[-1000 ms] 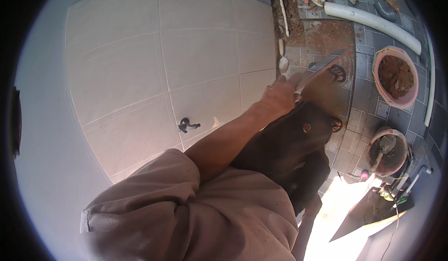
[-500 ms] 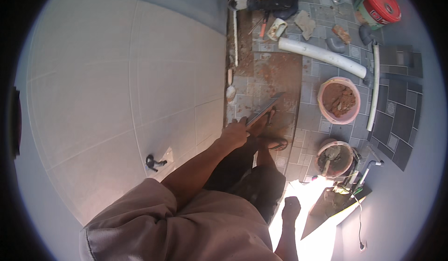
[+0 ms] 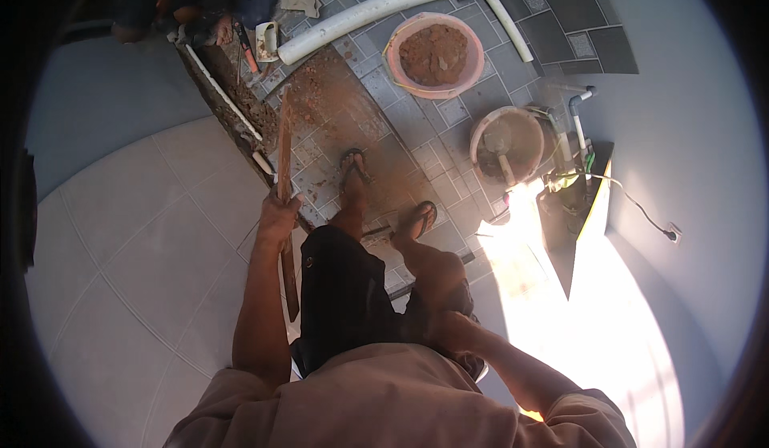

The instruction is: The person is tiling a floor, using a trowel to spread cement mortar onto a rectangular tile and then placing it onto the prepared surface. They use a hammer to tap the tile into position and a metal straight edge to check alignment.

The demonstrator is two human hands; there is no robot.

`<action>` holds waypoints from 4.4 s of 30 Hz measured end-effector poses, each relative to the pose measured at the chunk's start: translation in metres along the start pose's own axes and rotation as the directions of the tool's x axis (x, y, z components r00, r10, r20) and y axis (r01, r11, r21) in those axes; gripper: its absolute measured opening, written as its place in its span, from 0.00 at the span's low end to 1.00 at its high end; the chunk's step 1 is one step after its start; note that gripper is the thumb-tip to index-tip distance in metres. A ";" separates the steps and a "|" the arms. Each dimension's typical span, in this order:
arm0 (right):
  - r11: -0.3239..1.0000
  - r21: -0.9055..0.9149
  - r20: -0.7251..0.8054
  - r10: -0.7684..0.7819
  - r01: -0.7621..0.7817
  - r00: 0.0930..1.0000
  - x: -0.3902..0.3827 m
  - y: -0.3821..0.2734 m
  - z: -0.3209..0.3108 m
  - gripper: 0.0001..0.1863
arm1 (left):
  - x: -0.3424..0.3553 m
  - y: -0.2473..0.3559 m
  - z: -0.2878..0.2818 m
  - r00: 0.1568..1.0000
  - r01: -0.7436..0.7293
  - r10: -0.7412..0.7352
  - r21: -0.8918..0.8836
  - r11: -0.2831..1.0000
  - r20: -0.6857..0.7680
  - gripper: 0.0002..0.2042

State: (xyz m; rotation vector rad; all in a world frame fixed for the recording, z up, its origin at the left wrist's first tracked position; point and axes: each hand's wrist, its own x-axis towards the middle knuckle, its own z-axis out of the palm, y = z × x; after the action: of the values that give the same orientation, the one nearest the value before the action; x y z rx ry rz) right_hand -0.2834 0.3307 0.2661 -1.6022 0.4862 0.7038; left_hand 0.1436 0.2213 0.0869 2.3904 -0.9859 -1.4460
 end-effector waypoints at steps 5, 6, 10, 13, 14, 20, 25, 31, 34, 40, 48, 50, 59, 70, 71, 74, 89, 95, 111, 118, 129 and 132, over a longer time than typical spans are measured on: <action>0.494 0.852 -0.229 0.652 -0.176 0.723 0.039 0.138 0.025 0.05 | -0.030 0.083 0.021 0.999 -0.045 0.044 -0.227 0.973 -0.008 0.19; 0.600 0.799 -0.450 0.629 -0.029 0.634 0.040 0.175 0.030 0.13 | -0.029 0.083 0.026 0.998 -0.067 0.069 -0.208 0.976 0.005 0.18; 0.787 0.460 -0.792 0.573 -0.411 0.210 0.034 0.287 0.024 0.12 | -0.034 0.115 0.063 0.984 -0.107 0.135 -0.214 0.971 0.117 0.14; 0.557 0.622 -0.645 0.763 -0.550 0.043 0.027 0.346 -0.012 0.19 | -0.005 0.131 0.110 0.926 -0.199 0.261 -0.236 0.951 0.271 0.15; 0.550 0.557 -0.721 0.692 -0.622 -0.034 0.029 0.369 -0.018 0.19 | 0.006 0.132 0.131 0.905 -0.285 0.332 -0.202 0.937 0.266 0.14; 0.383 0.349 -0.537 0.830 -0.855 0.153 0.069 0.427 -0.091 0.24 | 0.050 0.145 0.268 0.739 -0.555 0.579 -0.175 0.813 0.344 0.17; 0.329 0.360 -0.432 0.888 -0.873 0.156 0.096 0.490 -0.093 0.24 | 0.092 0.131 0.398 0.567 -0.691 0.705 -0.219 0.689 0.426 0.35; 0.355 0.039 -0.403 0.861 -0.934 0.311 0.072 0.454 -0.148 0.22 | 0.137 0.108 0.482 0.484 -0.750 0.780 -0.271 0.604 0.398 0.41; 0.316 -0.121 -0.419 0.843 -0.941 0.338 0.068 0.469 -0.140 0.17 | 0.145 0.105 0.517 0.433 -0.735 0.820 -0.380 0.562 0.374 0.40; 0.335 -0.136 -0.462 0.811 -0.932 0.359 0.091 0.476 -0.127 0.16 | 0.149 0.104 0.540 0.513 -0.489 0.745 -0.569 0.661 0.425 0.30; 0.406 0.144 -0.449 0.840 -0.903 0.306 0.073 0.476 -0.115 0.18 | 0.134 0.109 0.539 0.594 -0.120 0.535 -0.592 0.797 0.600 0.18; 0.415 0.216 -0.418 0.857 -0.884 0.301 0.072 0.474 -0.117 0.18 | 0.136 0.107 0.541 0.596 -0.140 0.559 -0.612 0.779 0.576 0.17; 0.545 0.171 -0.425 0.792 -0.821 0.438 0.069 0.583 -0.082 0.14 | 0.141 0.108 0.547 0.575 -0.169 0.575 -0.603 0.780 0.582 0.17; 0.399 0.073 -0.763 0.613 -0.914 0.206 0.086 0.507 -0.060 0.09 | 0.160 0.104 0.537 0.550 -0.279 0.628 -0.588 0.760 0.550 0.23; 0.407 0.048 -0.794 0.569 -0.912 0.212 0.085 0.498 -0.053 0.08 | 0.157 0.105 0.537 0.552 -0.283 0.617 -0.570 0.771 0.560 0.24; 0.367 -0.085 -0.787 0.545 -0.926 0.289 0.104 0.461 -0.058 0.10 | 0.156 0.107 0.534 0.570 -0.297 0.598 -0.538 0.789 0.564 0.24; 0.345 0.227 -0.839 0.545 -0.911 -0.003 0.117 0.503 -0.083 0.12 | 0.150 0.113 0.534 0.570 -0.368 0.633 -0.526 0.767 0.524 0.29; 0.470 -0.008 -0.838 0.479 -0.883 0.262 0.112 0.489 -0.073 0.11 | 0.148 0.118 0.532 0.608 -0.342 0.593 -0.500 0.795 0.528 0.36; 0.530 0.447 -0.531 0.806 -0.721 0.264 0.068 0.440 -0.098 0.17 | 0.145 0.119 0.532 0.605 -0.345 0.615 -0.530 0.775 0.505 0.36; 0.487 0.238 -0.655 0.719 -0.840 0.232 0.088 0.468 -0.078 0.17 | 0.150 0.119 0.532 0.575 -0.380 0.633 -0.516 0.768 0.519 0.34; 0.595 0.495 -0.663 0.729 -0.633 0.168 0.064 0.459 -0.067 0.15 | 0.148 0.115 0.531 0.577 -0.420 0.650 -0.503 0.755 0.494 0.32; 0.640 0.581 -0.696 0.711 -0.502 0.101 0.044 0.446 -0.041 0.17 | 0.154 0.110 0.519 0.605 -0.470 0.627 -0.415 0.779 0.490 0.33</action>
State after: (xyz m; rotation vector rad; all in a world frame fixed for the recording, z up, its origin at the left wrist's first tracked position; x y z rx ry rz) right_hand -0.5434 0.2255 -0.0859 -1.4049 2.1342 0.2415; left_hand -0.2942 0.1346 -0.2379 1.2285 -1.4128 -1.9359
